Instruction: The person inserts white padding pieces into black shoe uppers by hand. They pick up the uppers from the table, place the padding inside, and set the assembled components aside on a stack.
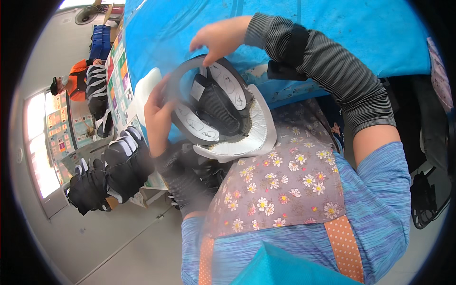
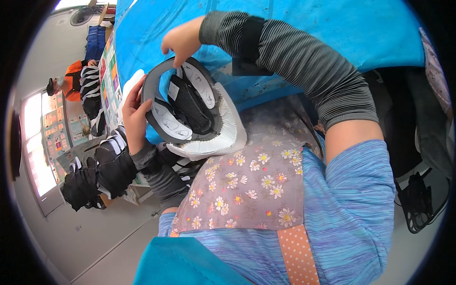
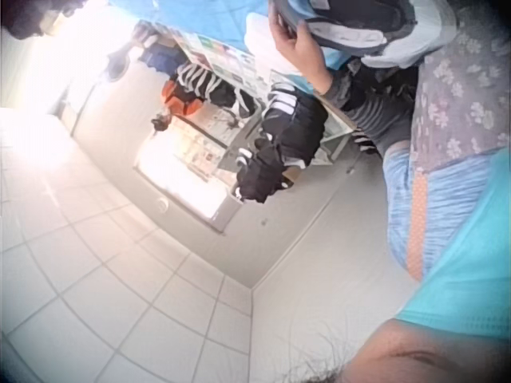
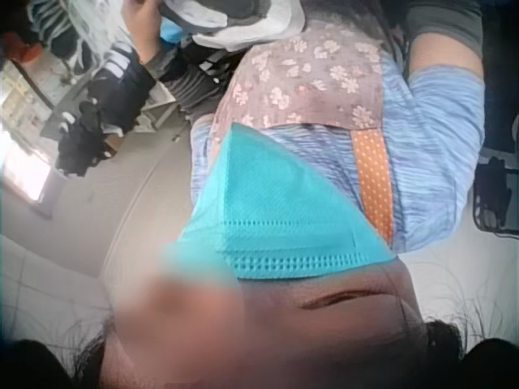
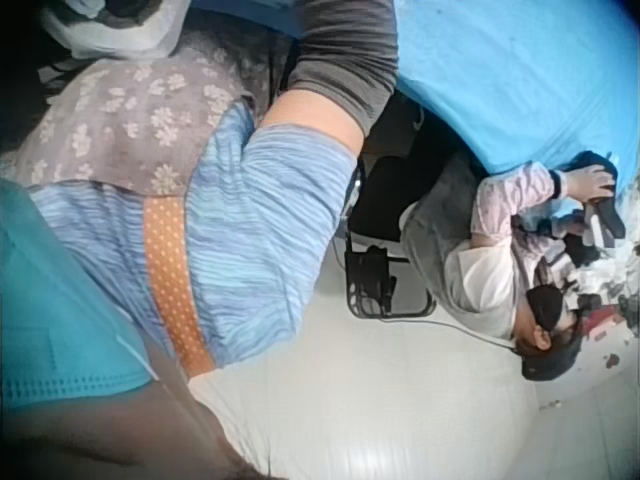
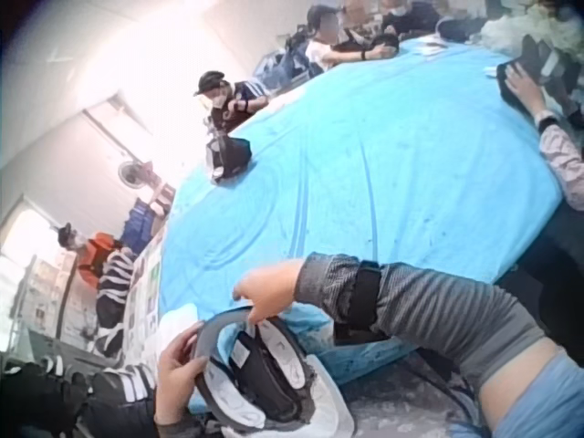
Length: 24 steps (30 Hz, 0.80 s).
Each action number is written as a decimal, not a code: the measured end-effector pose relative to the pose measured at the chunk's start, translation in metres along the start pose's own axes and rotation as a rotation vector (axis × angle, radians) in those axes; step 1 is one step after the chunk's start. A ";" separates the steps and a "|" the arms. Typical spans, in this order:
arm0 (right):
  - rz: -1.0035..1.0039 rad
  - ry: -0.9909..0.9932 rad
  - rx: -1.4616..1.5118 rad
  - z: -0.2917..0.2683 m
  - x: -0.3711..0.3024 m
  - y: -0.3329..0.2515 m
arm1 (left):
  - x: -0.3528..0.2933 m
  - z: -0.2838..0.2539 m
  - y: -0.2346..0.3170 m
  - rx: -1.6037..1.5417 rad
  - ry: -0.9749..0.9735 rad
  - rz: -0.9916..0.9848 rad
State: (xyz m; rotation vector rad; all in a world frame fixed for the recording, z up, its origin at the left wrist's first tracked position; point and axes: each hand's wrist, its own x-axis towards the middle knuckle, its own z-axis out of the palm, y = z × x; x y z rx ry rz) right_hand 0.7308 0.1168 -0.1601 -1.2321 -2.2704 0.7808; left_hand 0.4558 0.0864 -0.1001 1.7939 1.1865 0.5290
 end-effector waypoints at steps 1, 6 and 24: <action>0.047 -0.179 0.163 0.003 0.007 0.002 | 0.004 -0.002 0.000 0.035 -0.018 -0.062; -0.022 -0.006 0.219 0.039 0.005 0.008 | 0.015 0.010 0.028 0.613 -0.045 0.138; -0.071 0.002 0.357 0.048 -0.002 0.017 | 0.055 0.001 0.028 1.000 -0.192 0.118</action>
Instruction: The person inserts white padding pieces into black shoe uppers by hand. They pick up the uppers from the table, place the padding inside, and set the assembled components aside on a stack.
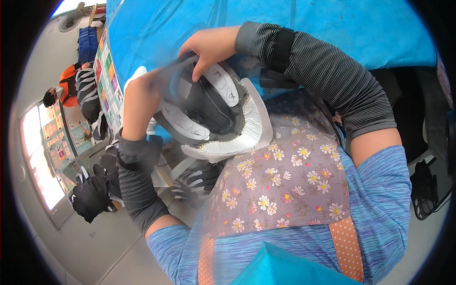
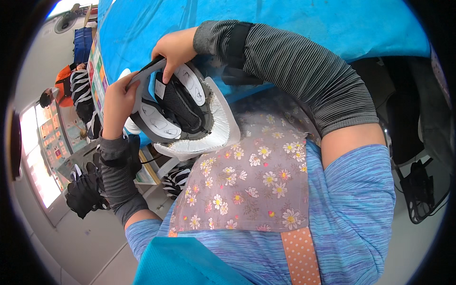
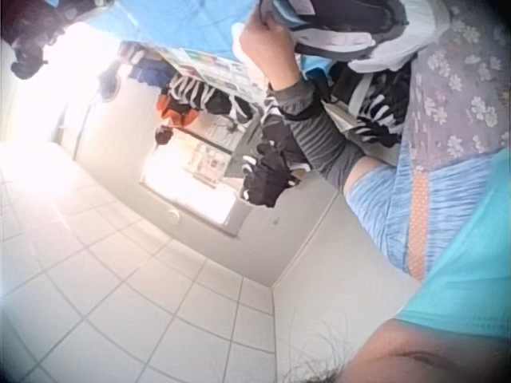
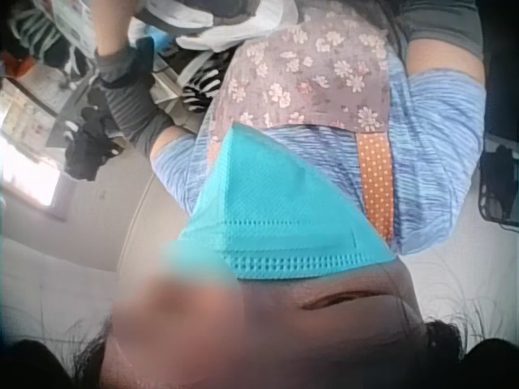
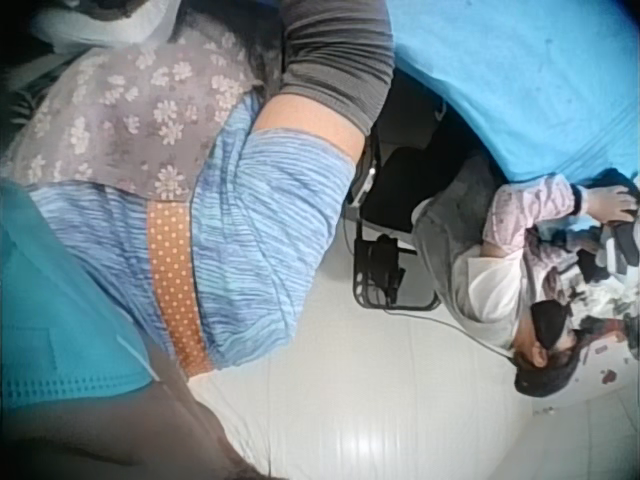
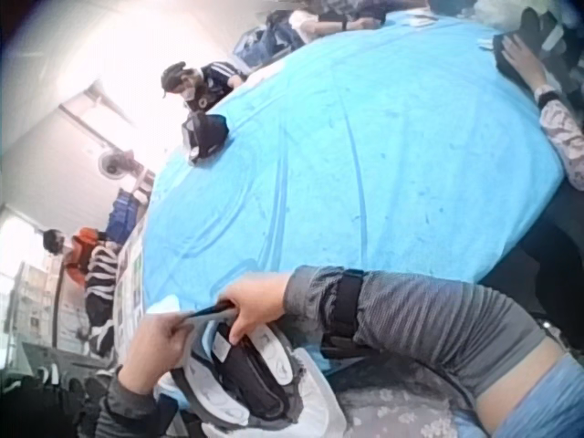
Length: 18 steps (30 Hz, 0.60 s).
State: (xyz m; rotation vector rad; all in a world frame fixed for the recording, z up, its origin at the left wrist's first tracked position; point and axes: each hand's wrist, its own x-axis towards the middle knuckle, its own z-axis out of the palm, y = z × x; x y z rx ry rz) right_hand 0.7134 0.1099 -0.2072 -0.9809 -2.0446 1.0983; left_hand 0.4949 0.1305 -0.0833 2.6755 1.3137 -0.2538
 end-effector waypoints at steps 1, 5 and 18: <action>-0.003 -0.007 0.003 0.000 0.000 -0.002 | -0.001 0.002 -0.002 -0.001 -0.001 -0.008; 0.054 0.016 0.063 0.001 0.001 0.001 | 0.005 0.002 0.006 0.070 0.059 0.047; 0.136 0.016 -0.024 -0.002 -0.002 -0.008 | 0.024 0.015 0.015 0.318 0.091 0.161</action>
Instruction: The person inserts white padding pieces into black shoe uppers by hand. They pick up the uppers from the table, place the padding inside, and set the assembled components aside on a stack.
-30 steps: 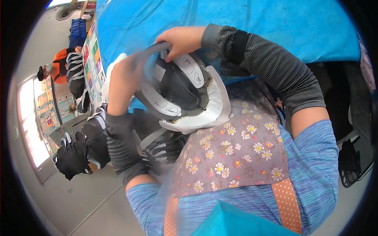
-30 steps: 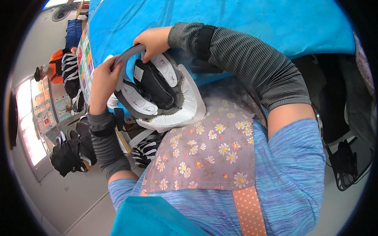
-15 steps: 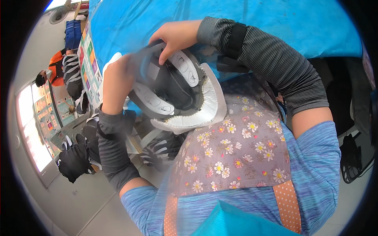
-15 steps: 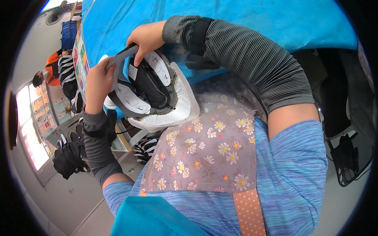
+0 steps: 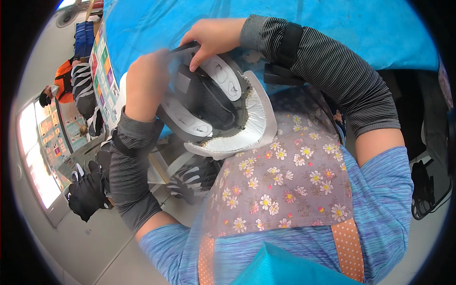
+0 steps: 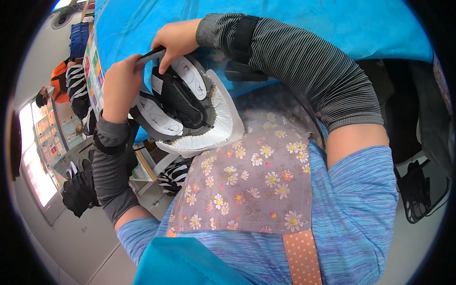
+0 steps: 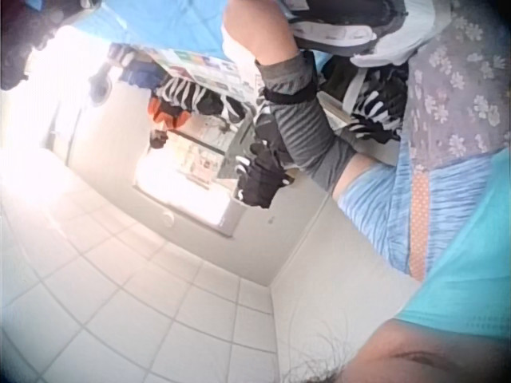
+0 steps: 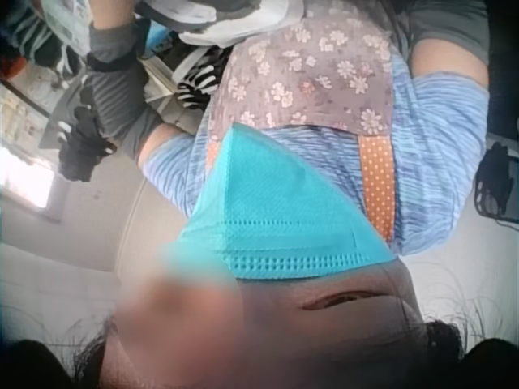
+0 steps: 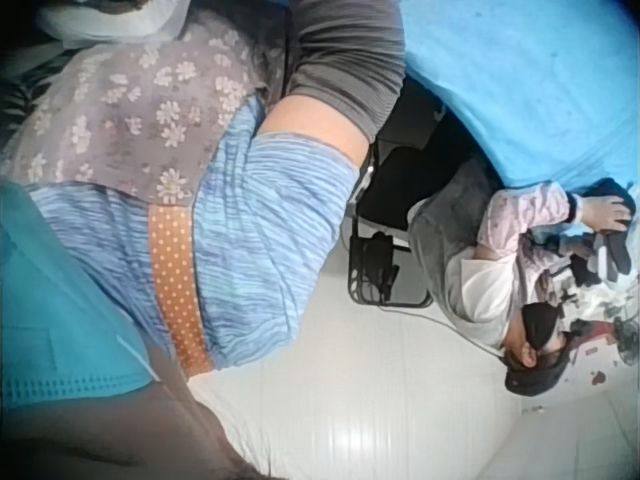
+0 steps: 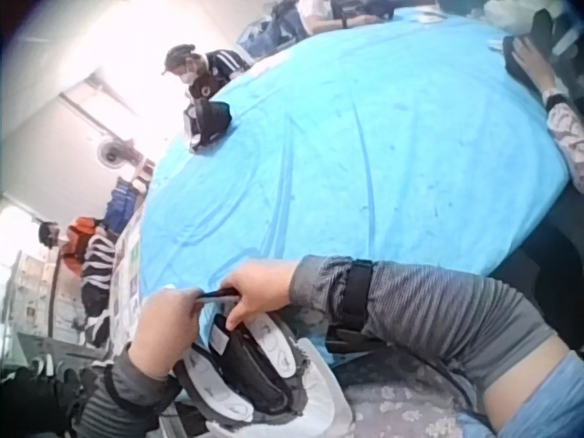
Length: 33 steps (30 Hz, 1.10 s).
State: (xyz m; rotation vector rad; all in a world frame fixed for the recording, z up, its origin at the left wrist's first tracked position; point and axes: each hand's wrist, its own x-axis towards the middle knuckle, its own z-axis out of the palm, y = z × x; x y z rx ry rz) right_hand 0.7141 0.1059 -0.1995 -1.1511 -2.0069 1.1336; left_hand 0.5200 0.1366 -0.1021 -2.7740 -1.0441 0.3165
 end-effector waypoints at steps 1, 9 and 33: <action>0.004 -0.001 0.003 0.002 0.001 0.003 | 0.001 0.000 0.003 -0.003 -0.004 0.002; -0.125 0.186 -0.101 0.009 0.005 0.017 | 0.005 -0.002 0.012 0.066 0.013 0.012; -0.125 0.273 -0.436 0.004 0.006 -0.006 | 0.000 -0.010 0.000 -0.235 0.201 0.059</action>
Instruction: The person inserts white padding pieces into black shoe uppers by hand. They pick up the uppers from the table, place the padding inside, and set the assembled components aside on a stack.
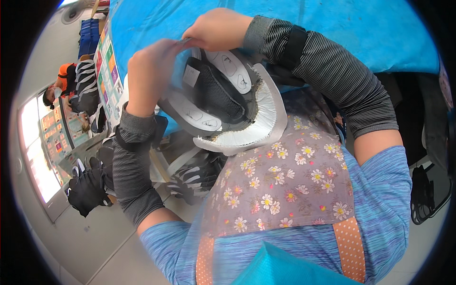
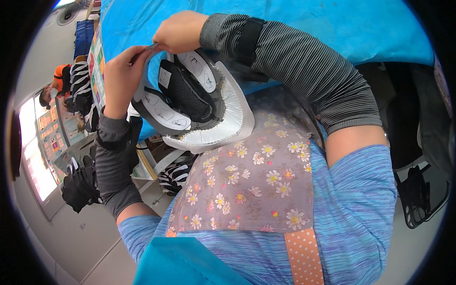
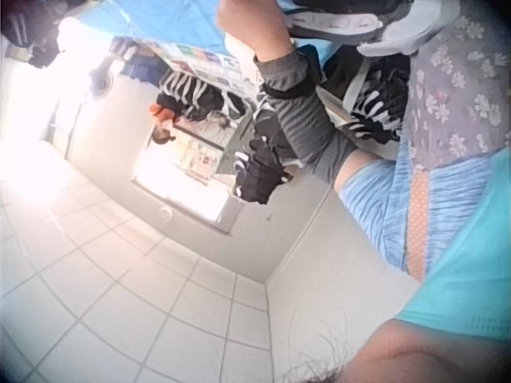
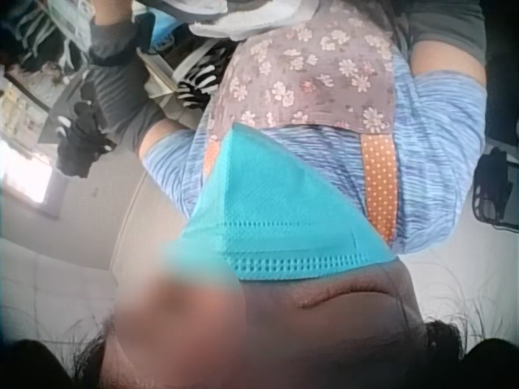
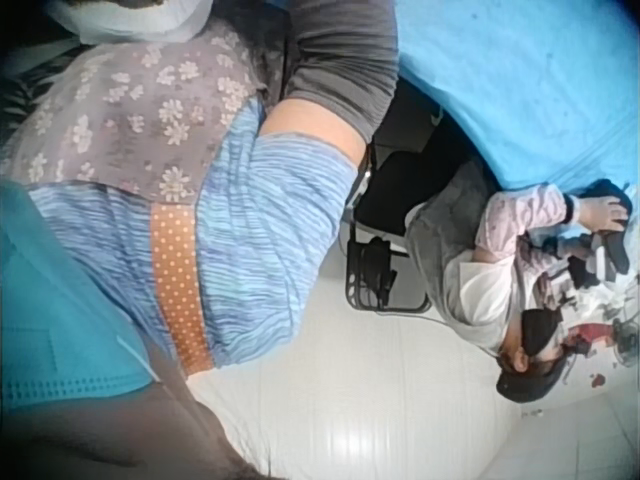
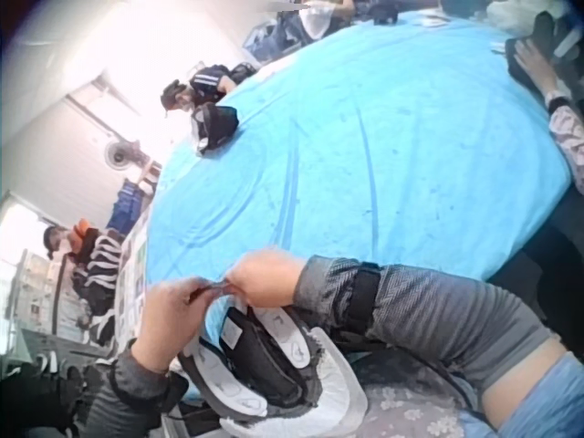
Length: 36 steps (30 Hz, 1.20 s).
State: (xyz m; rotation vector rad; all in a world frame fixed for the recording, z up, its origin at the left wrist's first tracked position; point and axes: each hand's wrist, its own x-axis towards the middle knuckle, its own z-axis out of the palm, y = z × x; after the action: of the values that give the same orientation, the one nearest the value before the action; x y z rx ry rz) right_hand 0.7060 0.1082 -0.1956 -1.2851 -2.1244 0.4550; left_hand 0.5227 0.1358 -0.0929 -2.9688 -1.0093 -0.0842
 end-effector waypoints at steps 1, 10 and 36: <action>-0.002 0.001 0.001 -0.003 0.000 -0.004 | -0.001 -0.001 -0.001 0.003 0.000 -0.001; 0.094 0.129 -0.186 -0.033 -0.006 0.009 | -0.015 -0.001 -0.016 -0.456 -0.151 -0.377; 0.114 0.292 -0.180 -0.031 -0.010 -0.018 | -0.018 0.008 -0.003 -0.368 0.149 -0.289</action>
State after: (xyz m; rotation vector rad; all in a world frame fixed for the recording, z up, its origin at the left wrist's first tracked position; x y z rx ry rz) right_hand 0.7172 0.0906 -0.1651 -1.4801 -1.8869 0.1127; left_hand 0.5069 0.1279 -0.1022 -3.0321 -1.5406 -0.5391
